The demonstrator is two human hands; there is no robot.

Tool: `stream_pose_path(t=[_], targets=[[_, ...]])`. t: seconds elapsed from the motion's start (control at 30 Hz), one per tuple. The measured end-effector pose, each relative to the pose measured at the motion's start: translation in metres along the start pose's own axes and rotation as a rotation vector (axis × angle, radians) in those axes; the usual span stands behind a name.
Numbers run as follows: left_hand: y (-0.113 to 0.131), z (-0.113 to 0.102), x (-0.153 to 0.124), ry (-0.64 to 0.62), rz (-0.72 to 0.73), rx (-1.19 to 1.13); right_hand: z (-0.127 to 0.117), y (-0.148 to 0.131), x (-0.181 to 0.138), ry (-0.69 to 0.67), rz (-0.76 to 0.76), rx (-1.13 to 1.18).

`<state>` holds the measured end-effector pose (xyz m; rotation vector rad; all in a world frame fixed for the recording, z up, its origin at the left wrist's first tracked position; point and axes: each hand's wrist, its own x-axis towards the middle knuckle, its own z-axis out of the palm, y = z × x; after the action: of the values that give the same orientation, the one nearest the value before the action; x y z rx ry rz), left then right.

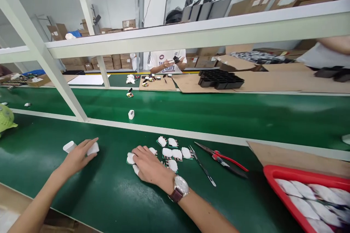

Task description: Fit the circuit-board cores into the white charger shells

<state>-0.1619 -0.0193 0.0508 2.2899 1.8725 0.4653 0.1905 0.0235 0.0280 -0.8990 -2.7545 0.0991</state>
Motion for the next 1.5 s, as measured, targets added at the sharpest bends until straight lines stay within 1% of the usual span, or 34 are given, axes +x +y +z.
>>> stream_pose_path(t=[0.07, 0.13, 0.23, 0.3, 0.37, 0.43, 0.57, 0.63, 0.73, 0.8, 0.87, 0.93, 1.03, 1.13, 1.3, 1.5], targets=[[0.026, 0.003, 0.013, 0.001, 0.087, -0.186, -0.002, -0.006, -0.017, -0.002, -0.02, 0.047], [0.052, 0.01, 0.027, -0.004, 0.163, -0.312, -0.005, -0.011, -0.031, 0.036, 0.002, 0.086], [0.082, 0.029, 0.045, -0.053, 0.274, -0.378, -0.005, -0.019, -0.041, 0.108, 0.096, 0.107], [0.093, 0.044, 0.054, -0.099, 0.322, -0.392, -0.001, -0.026, -0.041, 0.11, 0.16, 0.082], [0.096, 0.058, 0.057, -0.122, 0.333, -0.407, 0.007, -0.031, -0.041, 0.09, 0.197, 0.03], [0.094, 0.069, 0.056, -0.118, 0.324, -0.435, 0.016, -0.033, -0.042, 0.101, 0.216, -0.005], [0.085, 0.08, 0.046, -0.118, 0.291, -0.506, 0.031, -0.032, -0.05, 0.217, 0.194, 0.012], [0.082, 0.082, 0.043, -0.119, 0.277, -0.537, 0.034, -0.031, -0.052, 0.248, 0.161, 0.027], [0.082, 0.086, 0.041, -0.099, 0.264, -0.575, 0.031, -0.029, -0.051, 0.322, 0.146, 0.091], [0.085, 0.089, 0.039, -0.091, 0.27, -0.59, 0.023, -0.027, -0.048, 0.423, 0.168, 0.155], [0.089, 0.09, 0.037, -0.09, 0.299, -0.589, 0.014, -0.025, -0.045, 0.522, 0.187, 0.214], [0.094, 0.091, 0.033, -0.086, 0.342, -0.568, 0.006, -0.024, -0.045, 0.573, 0.177, 0.239], [0.1, 0.089, 0.03, -0.076, 0.403, -0.523, 0.001, -0.023, -0.046, 0.556, 0.134, 0.223], [0.102, 0.088, 0.029, -0.079, 0.432, -0.5, 0.002, -0.024, -0.048, 0.537, 0.114, 0.208], [0.101, 0.09, 0.029, -0.067, 0.442, -0.493, 0.007, -0.024, -0.049, 0.535, 0.129, 0.217], [0.105, 0.086, 0.03, -0.106, 0.437, -0.467, 0.012, -0.023, -0.051, 0.464, 0.116, 0.202]])
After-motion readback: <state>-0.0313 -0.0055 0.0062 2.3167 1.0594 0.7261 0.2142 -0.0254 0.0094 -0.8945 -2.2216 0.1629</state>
